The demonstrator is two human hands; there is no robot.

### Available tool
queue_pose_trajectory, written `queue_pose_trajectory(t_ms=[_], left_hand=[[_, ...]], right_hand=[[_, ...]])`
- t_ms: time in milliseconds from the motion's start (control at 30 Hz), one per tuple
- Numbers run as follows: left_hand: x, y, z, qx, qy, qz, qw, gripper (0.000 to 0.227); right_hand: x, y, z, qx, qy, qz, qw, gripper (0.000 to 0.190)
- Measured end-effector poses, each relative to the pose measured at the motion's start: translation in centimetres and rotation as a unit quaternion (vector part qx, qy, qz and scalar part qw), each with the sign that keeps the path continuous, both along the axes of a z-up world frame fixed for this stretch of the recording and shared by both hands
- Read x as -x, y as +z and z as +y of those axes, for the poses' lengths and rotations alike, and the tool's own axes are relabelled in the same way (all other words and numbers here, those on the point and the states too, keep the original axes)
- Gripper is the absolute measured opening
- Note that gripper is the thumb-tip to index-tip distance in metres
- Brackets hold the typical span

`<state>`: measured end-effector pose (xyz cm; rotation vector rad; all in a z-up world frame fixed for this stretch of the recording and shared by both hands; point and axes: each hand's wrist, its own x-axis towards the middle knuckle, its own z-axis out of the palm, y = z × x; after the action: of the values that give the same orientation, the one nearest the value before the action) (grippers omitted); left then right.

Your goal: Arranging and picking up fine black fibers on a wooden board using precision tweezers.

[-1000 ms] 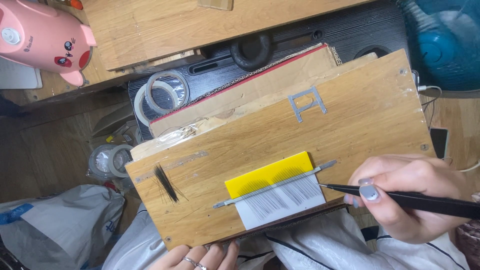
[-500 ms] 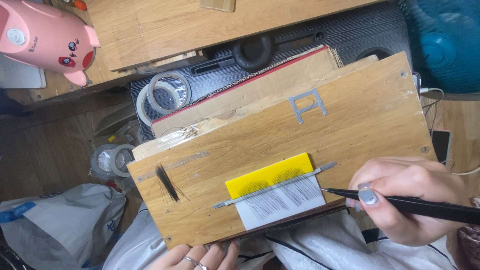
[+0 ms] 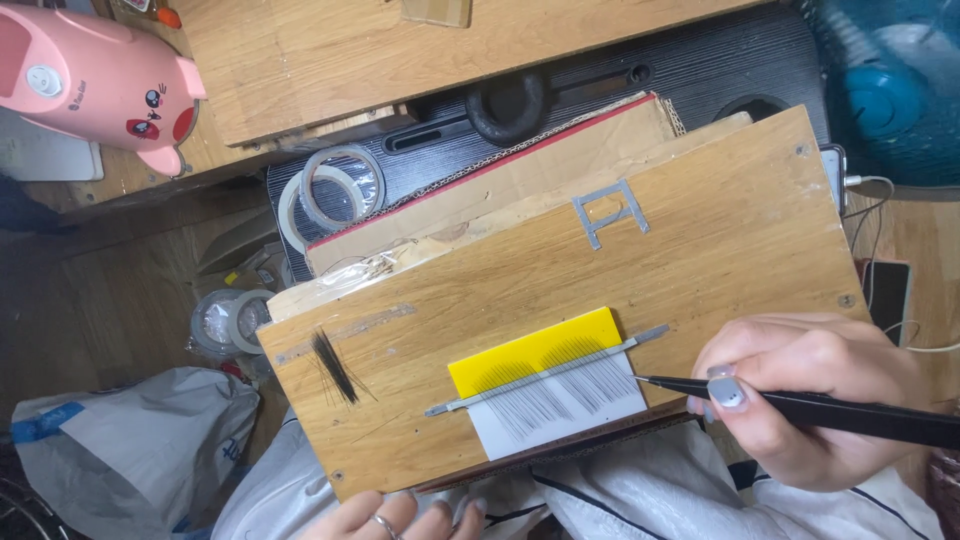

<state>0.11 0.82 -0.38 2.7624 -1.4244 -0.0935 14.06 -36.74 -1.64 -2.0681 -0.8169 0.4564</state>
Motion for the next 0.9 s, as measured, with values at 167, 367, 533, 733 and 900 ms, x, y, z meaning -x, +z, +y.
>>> queue_pose_trajectory(t_ms=[167, 367, 533, 733, 900], left_hand=[[-0.9, 3.1, -2.6, 0.021, 0.108, 0.035, 0.993, 0.028], [-3.4, 4.8, -5.5, 0.036, 0.218, -0.038, 0.975, 0.037], [-7.7, 5.5, -5.4, 0.054, 0.03, -0.139, 0.988, 0.032], [-8.7, 5.1, -5.6, 0.024, -0.038, -0.12, 0.992, 0.045], [-9.0, 4.4, -6.1, 0.027, -0.041, -0.128, 0.991, 0.008]], right_hand=[[0.1, 0.0, 0.0, 0.027, -0.008, 0.019, 0.999, 0.048], [1.0, 1.9, 2.9, -0.042, -0.136, -0.029, 0.989, 0.039], [1.4, 2.0, 4.1, -0.147, -0.185, -0.095, 0.967, 0.014], [1.7, 1.7, 4.3, -0.161, -0.219, -0.086, 0.959, 0.014], [1.6, 2.0, 4.1, -0.144, -0.212, -0.084, 0.963, 0.015]])
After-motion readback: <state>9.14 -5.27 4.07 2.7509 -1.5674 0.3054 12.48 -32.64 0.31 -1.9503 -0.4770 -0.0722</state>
